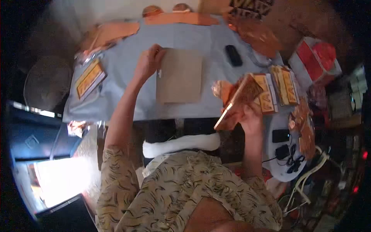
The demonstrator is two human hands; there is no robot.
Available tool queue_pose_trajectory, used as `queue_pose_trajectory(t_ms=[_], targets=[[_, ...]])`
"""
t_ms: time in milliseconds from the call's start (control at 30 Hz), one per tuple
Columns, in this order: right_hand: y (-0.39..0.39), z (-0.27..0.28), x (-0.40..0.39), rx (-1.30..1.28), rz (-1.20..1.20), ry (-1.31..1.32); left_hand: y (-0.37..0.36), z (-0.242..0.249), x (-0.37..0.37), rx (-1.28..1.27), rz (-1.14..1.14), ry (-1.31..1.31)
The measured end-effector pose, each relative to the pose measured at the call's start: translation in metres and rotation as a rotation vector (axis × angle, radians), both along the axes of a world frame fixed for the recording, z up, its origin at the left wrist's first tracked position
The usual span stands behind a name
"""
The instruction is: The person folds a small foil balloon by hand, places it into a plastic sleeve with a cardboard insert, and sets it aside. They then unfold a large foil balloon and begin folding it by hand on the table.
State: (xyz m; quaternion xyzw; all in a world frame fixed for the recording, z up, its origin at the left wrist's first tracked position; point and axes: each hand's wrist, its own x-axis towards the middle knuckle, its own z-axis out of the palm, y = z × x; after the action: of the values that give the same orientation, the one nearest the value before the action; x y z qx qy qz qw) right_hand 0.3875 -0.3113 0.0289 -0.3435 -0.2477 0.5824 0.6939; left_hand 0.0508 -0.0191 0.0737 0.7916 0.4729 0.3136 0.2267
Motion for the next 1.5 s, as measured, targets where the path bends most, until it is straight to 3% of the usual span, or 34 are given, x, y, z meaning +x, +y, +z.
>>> queue_pose_trajectory(t_ms=[100,167,233,300,333,400,533,700,800,933,1133,1300,1433,1500], targets=[[0.046,0.012,-0.049,0.070,0.233,-0.023,-0.001,-0.045,-0.057,0.008,0.061,0.137],[0.064,0.014,-0.075,0.084,0.213,-0.025,-0.025,-0.058,-0.060,0.354,0.197,-0.027],[0.077,0.001,-0.075,0.114,0.307,-0.048,-0.092,0.003,-0.055,-0.212,-0.003,-0.437],[0.088,-0.004,-0.079,0.129,0.399,-0.076,-0.137,0.012,-0.048,-0.388,-0.356,-0.899],[0.092,-0.005,-0.083,0.133,0.391,-0.093,-0.150,0.015,-0.046,-0.391,-0.336,-0.925],[0.100,-0.002,-0.095,0.126,0.397,-0.119,-0.162,0.018,-0.046,-0.632,-0.414,-1.142],[0.113,0.019,-0.128,0.183,0.419,-0.205,-0.154,0.006,-0.056,-0.771,-0.405,-1.216],[0.123,0.010,-0.128,0.183,0.451,-0.325,-0.152,-0.004,-0.052,-1.020,-0.435,-1.563],[0.120,0.023,-0.148,0.113,0.357,-0.415,-0.157,-0.010,-0.054,-0.912,-0.391,-1.619],[0.105,0.032,-0.162,0.074,0.359,-0.442,-0.170,-0.029,-0.062,-0.781,-0.291,-1.513],[0.085,0.018,-0.166,-0.081,0.315,-0.606,-0.192,-0.041,-0.096,-0.763,-0.250,-1.110],[0.087,0.027,-0.192,-0.243,0.265,-0.672,-0.193,-0.042,-0.111,-0.804,-0.229,-1.086],[0.103,0.009,-0.182,-0.265,0.278,-0.748,-0.176,-0.031,-0.103,-0.742,0.002,-0.787],[0.120,-0.004,-0.166,-0.315,0.376,-1.001,-0.156,-0.033,-0.096,-0.723,0.148,-0.550]])
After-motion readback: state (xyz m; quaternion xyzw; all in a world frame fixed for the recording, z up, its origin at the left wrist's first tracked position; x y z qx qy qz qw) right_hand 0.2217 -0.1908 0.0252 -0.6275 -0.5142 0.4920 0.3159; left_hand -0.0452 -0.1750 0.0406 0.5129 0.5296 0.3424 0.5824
